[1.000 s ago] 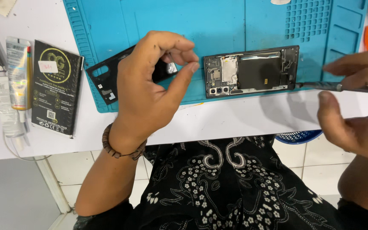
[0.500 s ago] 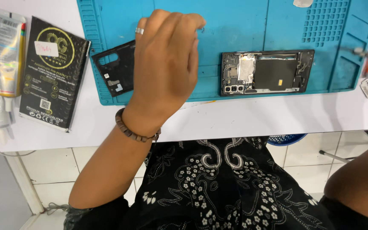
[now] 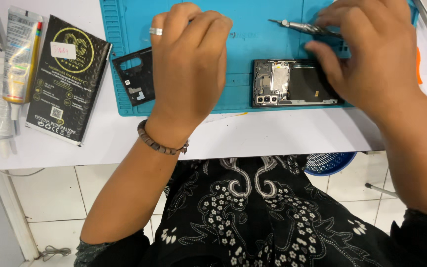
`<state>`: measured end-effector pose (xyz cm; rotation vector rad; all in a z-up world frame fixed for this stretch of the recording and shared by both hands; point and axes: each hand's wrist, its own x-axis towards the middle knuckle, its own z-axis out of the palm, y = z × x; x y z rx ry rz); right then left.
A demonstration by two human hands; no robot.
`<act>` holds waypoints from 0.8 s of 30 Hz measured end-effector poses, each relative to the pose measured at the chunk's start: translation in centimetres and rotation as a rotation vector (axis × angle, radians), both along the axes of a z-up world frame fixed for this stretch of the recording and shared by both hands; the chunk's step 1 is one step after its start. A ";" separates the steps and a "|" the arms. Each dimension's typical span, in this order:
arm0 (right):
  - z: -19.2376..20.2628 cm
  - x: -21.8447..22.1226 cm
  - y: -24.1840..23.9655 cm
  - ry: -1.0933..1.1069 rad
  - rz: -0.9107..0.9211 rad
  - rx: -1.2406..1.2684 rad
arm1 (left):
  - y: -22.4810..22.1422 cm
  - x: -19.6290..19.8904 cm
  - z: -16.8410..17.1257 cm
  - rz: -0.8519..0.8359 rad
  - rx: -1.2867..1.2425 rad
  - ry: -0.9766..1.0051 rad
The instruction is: The person uses a screwdriver to remove screws from a disassembled smartphone placed on a blue work mat. They then use their hands to detach and reattach internal components, including a metal bracket and ribbon cables, while working on the device's motherboard.
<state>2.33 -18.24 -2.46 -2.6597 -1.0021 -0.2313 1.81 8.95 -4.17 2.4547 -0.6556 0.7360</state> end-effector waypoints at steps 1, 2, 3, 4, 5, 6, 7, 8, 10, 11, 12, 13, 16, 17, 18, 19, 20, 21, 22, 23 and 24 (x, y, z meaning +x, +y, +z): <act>0.9 -0.5 0.8 -0.016 0.046 -0.052 | 0.1 -0.1 0.3 -0.007 -0.036 -0.005; 1.8 -1.0 1.5 -0.032 0.092 -0.103 | 0.2 -0.3 0.5 -0.014 -0.071 -0.010; 2.1 -1.6 2.0 -0.030 0.086 -0.100 | 0.2 -0.6 0.9 -0.020 -0.068 -0.008; 2.4 -2.1 2.5 0.021 0.086 -0.150 | 0.1 -0.9 1.3 -0.053 -0.137 0.040; 2.8 -2.8 3.0 0.071 0.082 -0.200 | 0.0 -1.1 1.8 -0.089 -0.206 0.086; 2.4 -2.8 2.9 0.072 0.073 -0.197 | -0.4 -1.4 2.0 -0.099 -0.203 0.087; 2.0 -2.7 2.7 0.077 0.089 -0.131 | -0.7 -1.7 2.3 -0.134 -0.267 0.151; 1.7 -2.6 2.6 0.081 0.106 -0.066 | -0.9 -2.0 2.5 -0.169 -0.329 0.216; 1.4 -2.6 2.5 0.090 0.117 -0.008 | -1.4 -2.6 2.6 -0.169 -0.367 0.285; 1.3 -2.4 2.5 0.097 0.135 0.048 | -1.5 -2.9 2.6 -0.162 -0.407 0.351; 1.3 -2.5 2.4 0.092 0.138 0.051 | -1.6 -3.2 2.5 -0.161 -0.404 0.346; 1.2 -2.7 2.2 0.079 0.141 0.067 | -1.7 -3.6 2.4 -0.164 -0.440 0.460; 0.7 -3.3 1.4 0.050 0.131 0.110 | -1.7 -3.9 2.9 -0.216 -0.501 0.692; 0.5 -3.8 1.1 0.038 0.115 0.136 | -1.8 -4.0 3.3 -0.268 -0.527 0.813; 0.5 -4.0 1.1 0.046 0.113 0.139 | -1.8 -4.1 3.6 -0.267 -0.525 0.821; 0.6 -4.1 1.2 -0.005 0.126 0.121 | -1.8 -4.1 3.9 -0.296 -0.559 0.839; 0.7 -4.2 1.2 -0.056 0.139 0.103 | -1.8 -4.0 4.2 -0.326 -0.593 0.856; 0.8 -4.2 1.3 -0.056 0.136 0.107 | -1.7 -4.0 4.7 -0.326 -0.588 0.857; 0.9 -4.2 1.4 -0.027 0.163 0.126 | -1.7 -3.9 5.1 -0.334 -0.551 0.836; 1.0 -4.3 1.4 0.006 0.189 0.144 | -1.7 -3.9 5.5 -0.341 -0.515 0.818; 1.1 -4.4 1.4 0.008 0.187 0.147 | -1.7 -3.9 5.7 -0.341 -0.513 0.821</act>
